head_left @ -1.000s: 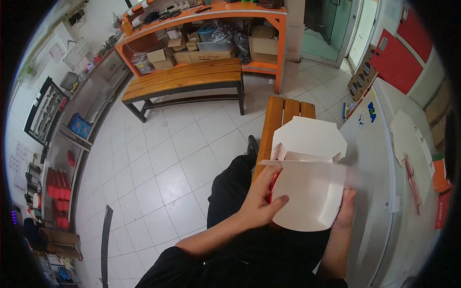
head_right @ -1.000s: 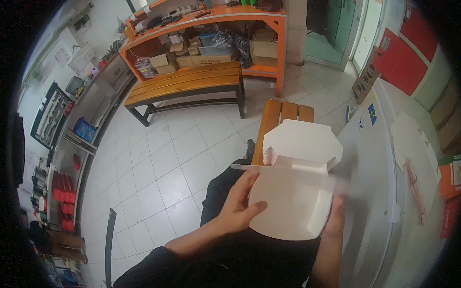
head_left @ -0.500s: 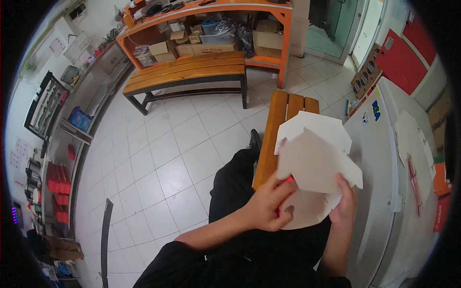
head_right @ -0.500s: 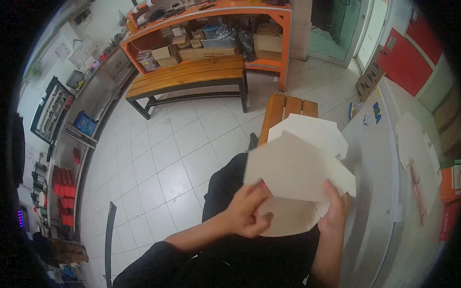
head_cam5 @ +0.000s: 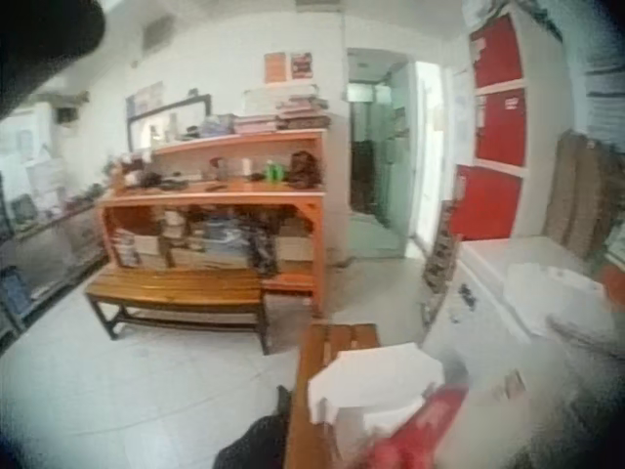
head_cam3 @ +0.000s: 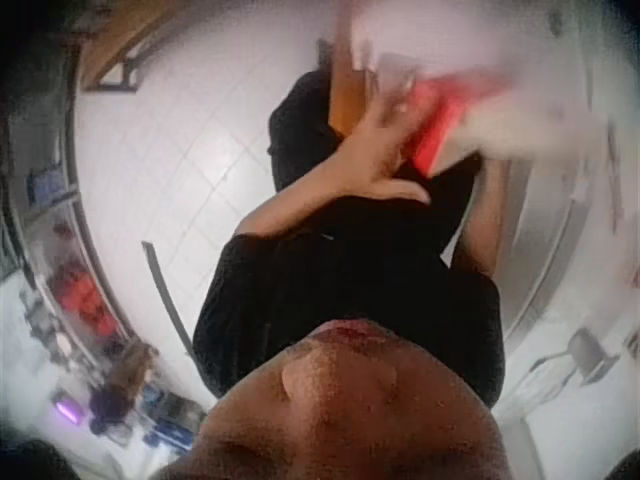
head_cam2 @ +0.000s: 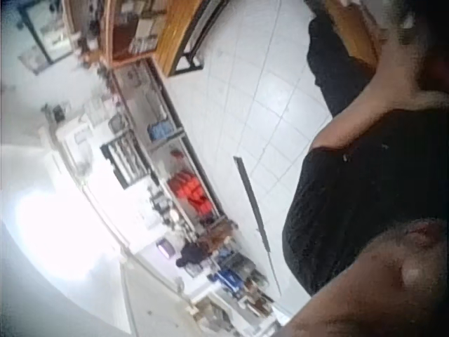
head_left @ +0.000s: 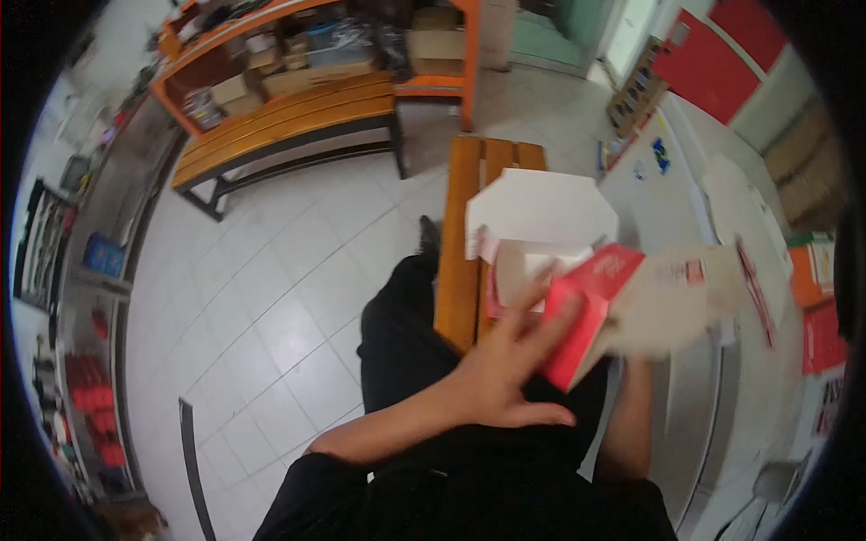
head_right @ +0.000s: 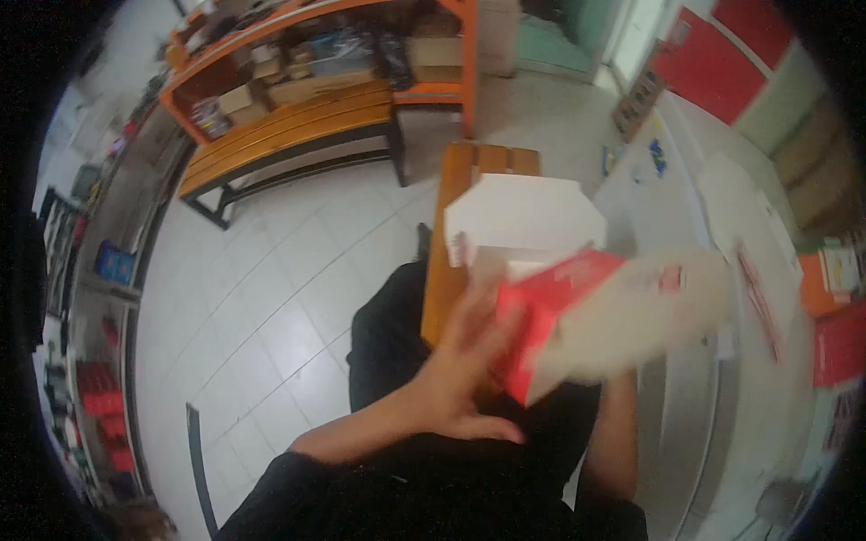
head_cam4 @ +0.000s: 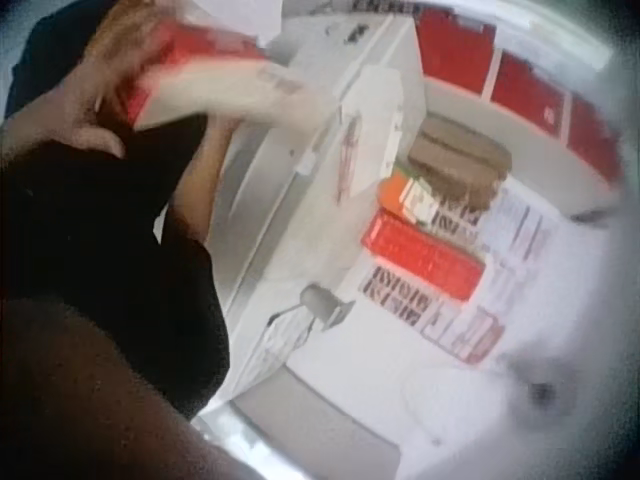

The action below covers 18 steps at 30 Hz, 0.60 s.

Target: The person assembles cardboard food boxes by folding and tucking flaps on a wooden bench in a kitchen environment.

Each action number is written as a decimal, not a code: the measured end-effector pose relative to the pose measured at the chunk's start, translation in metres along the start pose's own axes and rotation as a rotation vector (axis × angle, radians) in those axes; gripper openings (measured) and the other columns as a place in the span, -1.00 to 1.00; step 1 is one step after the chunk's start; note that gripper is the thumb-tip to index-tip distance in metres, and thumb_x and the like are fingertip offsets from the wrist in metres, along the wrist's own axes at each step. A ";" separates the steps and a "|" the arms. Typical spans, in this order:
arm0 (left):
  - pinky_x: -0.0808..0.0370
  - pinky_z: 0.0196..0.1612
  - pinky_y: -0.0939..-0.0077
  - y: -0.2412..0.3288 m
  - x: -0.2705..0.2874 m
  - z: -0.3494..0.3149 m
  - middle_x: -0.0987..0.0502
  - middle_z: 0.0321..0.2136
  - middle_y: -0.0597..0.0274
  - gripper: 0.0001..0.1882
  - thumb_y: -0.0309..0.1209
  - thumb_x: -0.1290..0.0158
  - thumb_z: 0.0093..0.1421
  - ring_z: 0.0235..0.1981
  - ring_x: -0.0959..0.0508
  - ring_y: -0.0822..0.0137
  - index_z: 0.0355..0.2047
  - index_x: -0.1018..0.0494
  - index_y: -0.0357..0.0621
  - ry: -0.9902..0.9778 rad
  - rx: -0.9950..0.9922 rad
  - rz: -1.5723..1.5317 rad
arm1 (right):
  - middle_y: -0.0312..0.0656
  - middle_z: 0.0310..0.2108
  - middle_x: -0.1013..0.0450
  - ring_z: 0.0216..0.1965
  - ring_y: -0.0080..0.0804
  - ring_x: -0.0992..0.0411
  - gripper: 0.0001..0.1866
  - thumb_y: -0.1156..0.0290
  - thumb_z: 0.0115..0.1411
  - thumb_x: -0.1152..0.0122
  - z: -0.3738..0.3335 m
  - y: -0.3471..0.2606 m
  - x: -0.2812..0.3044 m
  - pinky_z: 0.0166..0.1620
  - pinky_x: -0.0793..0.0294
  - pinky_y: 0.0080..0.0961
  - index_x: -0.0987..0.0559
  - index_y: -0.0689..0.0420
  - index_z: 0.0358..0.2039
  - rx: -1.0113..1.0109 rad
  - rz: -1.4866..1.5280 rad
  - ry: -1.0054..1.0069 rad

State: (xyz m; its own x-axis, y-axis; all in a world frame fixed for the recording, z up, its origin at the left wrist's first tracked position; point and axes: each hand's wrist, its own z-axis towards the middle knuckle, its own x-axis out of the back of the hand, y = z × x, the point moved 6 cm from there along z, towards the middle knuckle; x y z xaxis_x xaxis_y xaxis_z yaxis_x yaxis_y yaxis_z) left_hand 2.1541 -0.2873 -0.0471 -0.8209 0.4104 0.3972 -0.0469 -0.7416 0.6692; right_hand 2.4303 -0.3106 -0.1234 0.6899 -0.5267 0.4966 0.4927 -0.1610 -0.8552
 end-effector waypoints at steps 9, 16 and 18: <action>-0.54 0.03 0.16 -0.191 0.000 -0.037 -0.42 -0.04 -0.15 -0.34 -0.24 -0.28 0.26 -0.07 -0.55 -0.02 0.30 -0.35 -0.14 0.007 0.566 0.021 | 0.30 -0.01 -0.57 0.06 0.23 -0.55 -0.35 0.12 0.18 -0.44 0.066 0.066 -0.037 0.11 -0.51 -0.08 -0.53 0.33 0.13 0.051 -0.266 -0.231; -0.62 -0.19 0.22 -0.195 -0.010 -0.035 -0.55 -0.07 -0.06 -0.43 -0.18 -0.27 0.18 -0.26 -0.66 0.13 0.19 -0.49 -0.01 -0.220 0.523 0.136 | 0.24 0.01 -0.53 0.10 0.26 -0.49 -0.44 0.28 0.13 -0.49 0.063 0.025 -0.045 0.14 -0.49 0.03 -0.50 0.31 0.04 -0.009 -0.636 -0.199; -0.62 -0.17 0.10 -0.194 -0.012 -0.033 -0.56 -0.12 -0.01 -0.44 -0.13 -0.25 0.12 -0.23 -0.66 -0.02 0.13 -0.48 0.04 -0.158 0.478 0.229 | 0.23 0.00 -0.53 0.10 0.27 -0.48 -0.48 0.31 0.15 -0.45 0.065 0.032 -0.046 0.16 -0.48 0.03 -0.50 0.30 0.04 0.037 -0.688 -0.194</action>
State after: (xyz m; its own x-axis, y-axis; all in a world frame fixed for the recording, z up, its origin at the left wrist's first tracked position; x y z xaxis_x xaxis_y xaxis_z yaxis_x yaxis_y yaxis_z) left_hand 2.1541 -0.1663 -0.2023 -0.6824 0.3689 0.6311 0.4166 -0.5132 0.7504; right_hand 2.4488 -0.2376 -0.1639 0.2962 -0.1569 0.9421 0.8655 -0.3730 -0.3342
